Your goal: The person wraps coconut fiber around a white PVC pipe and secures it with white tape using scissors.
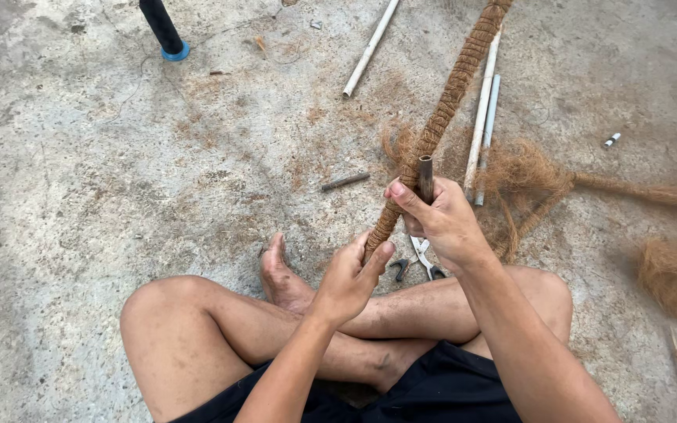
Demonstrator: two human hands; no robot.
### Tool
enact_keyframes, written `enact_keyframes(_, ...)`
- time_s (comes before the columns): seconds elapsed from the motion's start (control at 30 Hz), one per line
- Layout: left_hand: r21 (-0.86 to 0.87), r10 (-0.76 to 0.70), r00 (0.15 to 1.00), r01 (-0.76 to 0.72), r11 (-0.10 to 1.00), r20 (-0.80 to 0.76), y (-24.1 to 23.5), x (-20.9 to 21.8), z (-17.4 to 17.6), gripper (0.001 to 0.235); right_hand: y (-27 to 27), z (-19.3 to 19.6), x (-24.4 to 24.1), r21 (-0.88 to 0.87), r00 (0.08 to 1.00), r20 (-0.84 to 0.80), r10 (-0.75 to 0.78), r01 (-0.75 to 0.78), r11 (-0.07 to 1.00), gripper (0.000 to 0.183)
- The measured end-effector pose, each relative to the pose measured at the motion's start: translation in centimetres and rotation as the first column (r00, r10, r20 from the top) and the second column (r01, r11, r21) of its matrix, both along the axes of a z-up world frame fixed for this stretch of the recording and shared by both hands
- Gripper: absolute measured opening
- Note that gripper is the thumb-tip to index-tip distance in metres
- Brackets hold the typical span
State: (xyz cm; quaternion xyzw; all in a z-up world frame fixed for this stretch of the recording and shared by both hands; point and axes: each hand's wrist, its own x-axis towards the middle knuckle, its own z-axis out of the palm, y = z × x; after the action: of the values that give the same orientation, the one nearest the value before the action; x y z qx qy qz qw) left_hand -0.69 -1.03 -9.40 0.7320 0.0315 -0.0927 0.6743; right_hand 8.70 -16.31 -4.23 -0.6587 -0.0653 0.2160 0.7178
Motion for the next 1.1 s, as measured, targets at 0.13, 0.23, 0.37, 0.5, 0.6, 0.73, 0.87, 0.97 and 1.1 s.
enact_keyframes(0.13,-0.014,0.004,0.997,-0.003,1.0,0.083,0.1,-0.2,-0.2,0.044,-0.1,0.5,0.1,-0.036,0.998,0.06,0.016,-0.014,0.999,0.026)
enact_keyframes(0.23,-0.025,0.052,0.997,-0.051,0.998,0.048,0.2,0.2,-0.6,0.045,-0.5,0.8,0.0,-0.037,0.995,0.097,0.012,-0.008,0.999,0.028)
enact_keyframes(0.37,0.055,0.184,0.968,-0.195,0.979,0.169,0.6,0.9,-1.0,0.06,-0.9,-0.3,0.0,-0.222,0.982,0.094,0.165,-0.141,0.965,0.031)
enact_keyframes(0.5,0.045,0.227,0.955,-0.239,0.97,0.189,-1.3,1.7,-0.4,0.061,-0.7,-1.5,-1.5,-0.12,0.983,0.041,0.179,-0.173,0.977,0.026)
enact_keyframes(0.6,0.006,0.192,0.978,-0.193,0.981,0.076,-2.1,1.9,0.4,0.062,-0.3,-0.9,-2.1,-0.211,0.988,0.029,0.148,-0.139,0.968,0.027)
enact_keyframes(0.73,0.031,0.195,0.981,-0.194,0.98,-0.01,-2.4,2.1,-0.2,0.062,-0.3,0.0,-3.0,-0.344,0.989,0.096,0.111,-0.072,0.936,0.03)
enact_keyframes(0.87,0.207,0.09,0.996,-0.082,0.975,-0.028,-1.6,2.2,-2.0,0.064,-1.2,2.2,-3.1,-0.663,0.906,0.33,0.265,0.022,0.748,0.032)
enact_keyframes(0.97,0.265,0.058,0.998,-0.061,0.962,0.021,-0.9,2.2,-2.5,0.061,-1.4,4.9,-3.3,-0.773,0.869,0.244,0.431,-0.094,0.627,0.029)
enact_keyframes(1.1,0.324,-0.123,0.987,0.152,0.934,-0.107,0.6,1.6,-0.6,0.04,-0.9,7.6,-3.0,-0.817,0.774,0.208,0.598,-0.199,0.542,0.021)
